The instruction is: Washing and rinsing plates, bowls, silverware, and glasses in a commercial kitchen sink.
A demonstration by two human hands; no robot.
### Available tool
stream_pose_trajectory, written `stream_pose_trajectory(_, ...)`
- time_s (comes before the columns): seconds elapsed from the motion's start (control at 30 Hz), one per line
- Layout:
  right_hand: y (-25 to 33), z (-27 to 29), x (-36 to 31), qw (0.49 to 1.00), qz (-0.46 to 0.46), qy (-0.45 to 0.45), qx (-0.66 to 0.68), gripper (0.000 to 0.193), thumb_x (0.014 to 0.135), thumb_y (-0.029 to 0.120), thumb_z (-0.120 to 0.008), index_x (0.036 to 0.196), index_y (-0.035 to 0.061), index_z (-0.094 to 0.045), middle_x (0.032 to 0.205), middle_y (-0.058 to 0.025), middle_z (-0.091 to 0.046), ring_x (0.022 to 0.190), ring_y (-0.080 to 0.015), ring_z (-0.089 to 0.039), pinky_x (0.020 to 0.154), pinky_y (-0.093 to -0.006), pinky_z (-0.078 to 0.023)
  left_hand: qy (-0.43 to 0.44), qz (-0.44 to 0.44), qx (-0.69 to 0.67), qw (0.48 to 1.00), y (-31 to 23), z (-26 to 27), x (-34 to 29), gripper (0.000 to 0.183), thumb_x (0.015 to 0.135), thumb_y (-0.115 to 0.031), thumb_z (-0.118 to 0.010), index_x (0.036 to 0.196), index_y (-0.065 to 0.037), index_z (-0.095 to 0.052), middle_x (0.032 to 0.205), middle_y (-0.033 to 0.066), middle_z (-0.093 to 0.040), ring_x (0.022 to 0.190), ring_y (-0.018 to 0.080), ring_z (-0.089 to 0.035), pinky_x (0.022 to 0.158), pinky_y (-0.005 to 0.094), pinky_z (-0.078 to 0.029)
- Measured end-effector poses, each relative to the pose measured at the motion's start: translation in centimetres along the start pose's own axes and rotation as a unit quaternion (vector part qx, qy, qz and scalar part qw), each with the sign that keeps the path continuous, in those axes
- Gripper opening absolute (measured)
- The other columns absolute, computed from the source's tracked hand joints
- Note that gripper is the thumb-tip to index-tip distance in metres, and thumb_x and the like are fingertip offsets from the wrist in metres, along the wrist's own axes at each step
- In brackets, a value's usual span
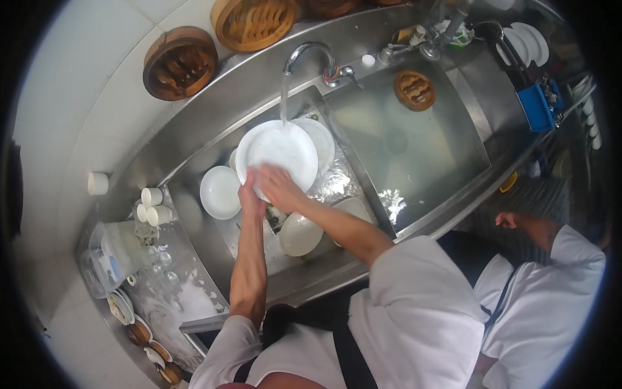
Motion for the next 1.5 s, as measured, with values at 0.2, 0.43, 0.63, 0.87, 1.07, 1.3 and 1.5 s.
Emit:
stream_pose_trajectory(0.2, -6.5, 2.9, -0.2, 0.980, -0.127, 0.079, -0.131, 0.014, 0.086, 0.014, -0.056, 0.095, 0.0050, -0.063, 0.100, -0.0145, -0.063, 0.098, -0.0353, -0.058, 0.087, -0.0496, -0.043, 0.069, 0.070, -0.048, 0.994, 2.3, -1.4, 0.9, 0.057, 0.098, -0.026, -0.060, 0.142, 0.005, -0.040, 0.137, 0.0194, -0.053, 0.122, 0.0319, -0.056, 0.102, 0.0450, -0.048)
stream_pose_trajectory(0.43, -6.6, 8.0, -3.5, 0.953, -0.261, 0.042, -0.151, 0.032, 0.085, 0.020, -0.065, 0.112, 0.0030, -0.058, 0.101, -0.0172, -0.060, 0.107, -0.0381, -0.054, 0.095, -0.0500, -0.042, 0.069, 0.077, -0.124, 0.987, 3.3, -0.3, 0.0, 0.059, 0.100, -0.030, -0.055, 0.147, 0.001, -0.035, 0.144, 0.0180, -0.047, 0.129, 0.0330, -0.049, 0.110, 0.0480, -0.040)
stream_pose_trajectory(0.63, -5.9, 14.0, 7.7, 0.901, -0.412, 0.130, -0.028, 0.044, 0.087, 0.016, -0.065, 0.123, -0.0030, -0.048, 0.123, -0.0305, -0.056, 0.119, -0.0412, -0.055, 0.100, -0.0466, -0.044, 0.100, 0.173, -0.104, 0.974, 6.8, 1.4, 2.5, 0.059, 0.099, -0.031, -0.056, 0.145, 0.000, -0.037, 0.141, 0.0183, -0.051, 0.124, 0.0343, -0.054, 0.107, 0.0495, -0.044)
stream_pose_trajectory(0.87, 1.5, 12.1, -13.0, 0.685, -0.587, -0.201, 0.382, 0.061, 0.091, 0.002, -0.058, 0.146, 0.0042, -0.031, 0.132, -0.0184, -0.054, 0.116, -0.0296, -0.060, 0.090, -0.0423, -0.056, 0.064, 0.155, -0.100, 0.981, 4.1, 0.1, 4.9, 0.052, 0.096, -0.025, -0.061, 0.138, 0.002, -0.048, 0.129, 0.0168, -0.061, 0.114, 0.0309, -0.062, 0.099, 0.0452, -0.050)
stream_pose_trajectory(1.07, -3.2, 5.8, -14.0, 0.607, -0.685, -0.250, 0.315, 0.059, 0.091, 0.004, -0.058, 0.143, 0.0043, -0.029, 0.134, -0.0194, -0.050, 0.113, -0.0294, -0.060, 0.080, -0.0450, -0.058, -0.077, -0.226, 0.331, 0.913, -3.5, 1.6, 0.8, 0.027, 0.083, -0.006, -0.067, 0.106, 0.010, -0.066, 0.091, 0.0113, -0.070, 0.081, 0.0196, -0.065, 0.074, 0.0331, -0.051)
stream_pose_trajectory(1.3, -12.5, 1.0, -2.6, 0.899, -0.399, -0.115, -0.137, 0.054, 0.088, 0.030, -0.066, 0.129, -0.0005, -0.051, 0.126, -0.0218, -0.056, 0.117, -0.0370, -0.053, 0.102, -0.0446, -0.043, -0.010, -0.024, 0.057, 0.998, -1.0, 4.7, 2.1, 0.041, 0.075, 0.002, -0.062, 0.116, 0.007, -0.061, 0.109, 0.0150, -0.065, 0.096, 0.0252, -0.063, 0.086, 0.0390, -0.051)
stream_pose_trajectory(1.5, -7.8, 2.7, 9.1, 0.916, -0.322, 0.018, -0.240, 0.025, 0.093, 0.008, -0.048, 0.114, -0.0033, -0.056, 0.111, -0.0200, -0.058, 0.112, -0.0322, -0.053, 0.099, -0.0415, -0.047, 0.089, 0.176, 0.005, 0.980, 4.9, 5.2, 5.0, 0.056, 0.095, -0.022, -0.058, 0.139, 0.007, -0.041, 0.138, 0.0218, -0.050, 0.126, 0.0359, -0.051, 0.109, 0.0505, -0.042)
Point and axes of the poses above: each hand's wrist, its own x-axis towards the middle knuckle, its own z-axis out of the back of the hand, y = z × x, the point moved 2 cm from there along x, towards the middle knuckle
